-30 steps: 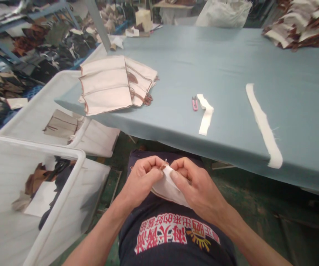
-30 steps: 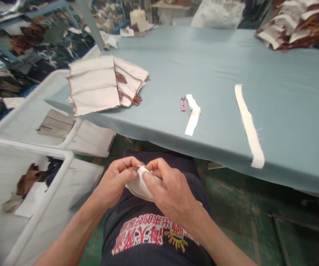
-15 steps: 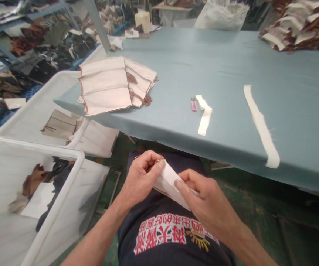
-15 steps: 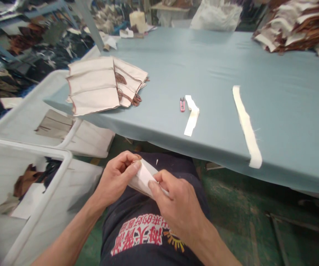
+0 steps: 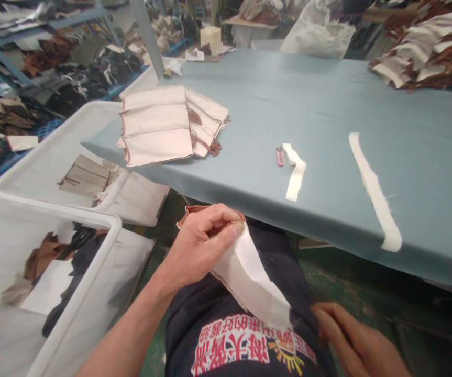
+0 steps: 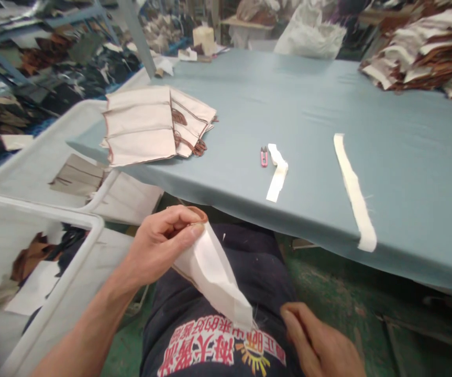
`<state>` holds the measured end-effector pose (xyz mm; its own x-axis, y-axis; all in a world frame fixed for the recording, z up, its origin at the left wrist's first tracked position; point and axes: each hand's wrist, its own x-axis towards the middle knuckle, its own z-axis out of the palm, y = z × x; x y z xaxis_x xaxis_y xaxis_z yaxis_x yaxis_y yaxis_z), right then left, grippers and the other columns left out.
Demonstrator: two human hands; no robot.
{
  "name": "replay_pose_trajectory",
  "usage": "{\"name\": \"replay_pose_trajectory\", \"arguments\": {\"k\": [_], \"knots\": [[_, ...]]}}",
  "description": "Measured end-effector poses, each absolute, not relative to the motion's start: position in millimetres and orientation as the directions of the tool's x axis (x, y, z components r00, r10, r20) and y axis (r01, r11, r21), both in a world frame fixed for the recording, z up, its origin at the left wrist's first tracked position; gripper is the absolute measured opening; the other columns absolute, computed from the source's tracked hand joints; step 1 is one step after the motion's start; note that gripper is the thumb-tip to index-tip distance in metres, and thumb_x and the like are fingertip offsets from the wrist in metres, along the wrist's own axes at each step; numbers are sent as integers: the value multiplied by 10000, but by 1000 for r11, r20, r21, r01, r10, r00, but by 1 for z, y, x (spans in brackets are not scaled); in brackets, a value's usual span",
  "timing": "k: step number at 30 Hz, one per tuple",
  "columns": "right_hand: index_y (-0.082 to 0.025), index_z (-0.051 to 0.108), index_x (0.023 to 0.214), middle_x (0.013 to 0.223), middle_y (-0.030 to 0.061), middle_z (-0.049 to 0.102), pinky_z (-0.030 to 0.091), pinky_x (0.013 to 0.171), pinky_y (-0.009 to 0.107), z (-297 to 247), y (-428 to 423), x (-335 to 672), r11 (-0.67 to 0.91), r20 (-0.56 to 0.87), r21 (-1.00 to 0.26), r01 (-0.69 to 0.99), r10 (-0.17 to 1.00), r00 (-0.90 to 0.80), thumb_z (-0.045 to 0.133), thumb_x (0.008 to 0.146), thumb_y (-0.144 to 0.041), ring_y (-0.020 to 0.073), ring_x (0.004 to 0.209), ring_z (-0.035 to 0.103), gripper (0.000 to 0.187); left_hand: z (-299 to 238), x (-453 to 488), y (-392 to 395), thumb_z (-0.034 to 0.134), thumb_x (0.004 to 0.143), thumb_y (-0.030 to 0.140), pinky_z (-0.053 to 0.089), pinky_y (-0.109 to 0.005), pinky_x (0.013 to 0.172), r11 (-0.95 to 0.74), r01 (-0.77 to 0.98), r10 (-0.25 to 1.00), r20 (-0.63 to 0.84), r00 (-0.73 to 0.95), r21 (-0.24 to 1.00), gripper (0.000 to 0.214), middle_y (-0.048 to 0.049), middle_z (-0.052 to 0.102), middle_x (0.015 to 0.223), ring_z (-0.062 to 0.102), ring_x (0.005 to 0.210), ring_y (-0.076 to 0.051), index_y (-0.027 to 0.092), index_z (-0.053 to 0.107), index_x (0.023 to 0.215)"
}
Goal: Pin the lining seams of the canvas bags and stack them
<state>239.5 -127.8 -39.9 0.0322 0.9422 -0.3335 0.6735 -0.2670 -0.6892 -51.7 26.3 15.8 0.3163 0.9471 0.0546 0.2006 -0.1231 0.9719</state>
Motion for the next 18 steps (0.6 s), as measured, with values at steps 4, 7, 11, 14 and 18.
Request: {"name": "replay_pose_trajectory", "arguments": {"k": [4,7,11,14,18], "knots": [[-248,679,1029,798,48,776,594,619,263,-9,-84,229,-94,-15,-815,572,990,141,614,941,-449,224,718,766,229,23,-49,23,658,957,249,473,-210,722,-104,219,914,6,407,970,129,-33,756,930,651,809,-130,161,744,917],[-243,625,1174,1019,61,773,599,863,306,12,-42,198,230,242,-876,424,970,-28,676,906,-359,218,951,750,296,29,-46,20,658,955,230,486,-217,769,-111,207,888,4,460,972,122,-45,771,1017,675,889,-145,161,755,928],[-189,575,1250,1188,107,719,552,937,355,25,7,167,477,381,-826,300,865,-326,769,827,-373,238,1079,691,501,42,-45,14,661,952,253,454,-219,664,-125,232,874,-4,487,965,138,-32,758,945,646,807,-139,165,765,933],[-162,628,1070,913,48,714,511,799,314,30,25,162,634,441,-729,259,724,-531,784,829,-422,186,831,664,387,53,-48,9,638,960,254,400,-214,575,-142,311,847,-47,530,940,156,-1,718,808,599,675,-112,164,761,927],[-188,590,728,609,-40,556,327,590,268,37,27,170,687,351,-606,400,682,-641,814,818,-465,124,578,500,367,62,-50,8,586,974,189,462,-206,689,-179,370,778,-100,621,911,144,13,752,925,663,793,-117,191,730,985]]}}
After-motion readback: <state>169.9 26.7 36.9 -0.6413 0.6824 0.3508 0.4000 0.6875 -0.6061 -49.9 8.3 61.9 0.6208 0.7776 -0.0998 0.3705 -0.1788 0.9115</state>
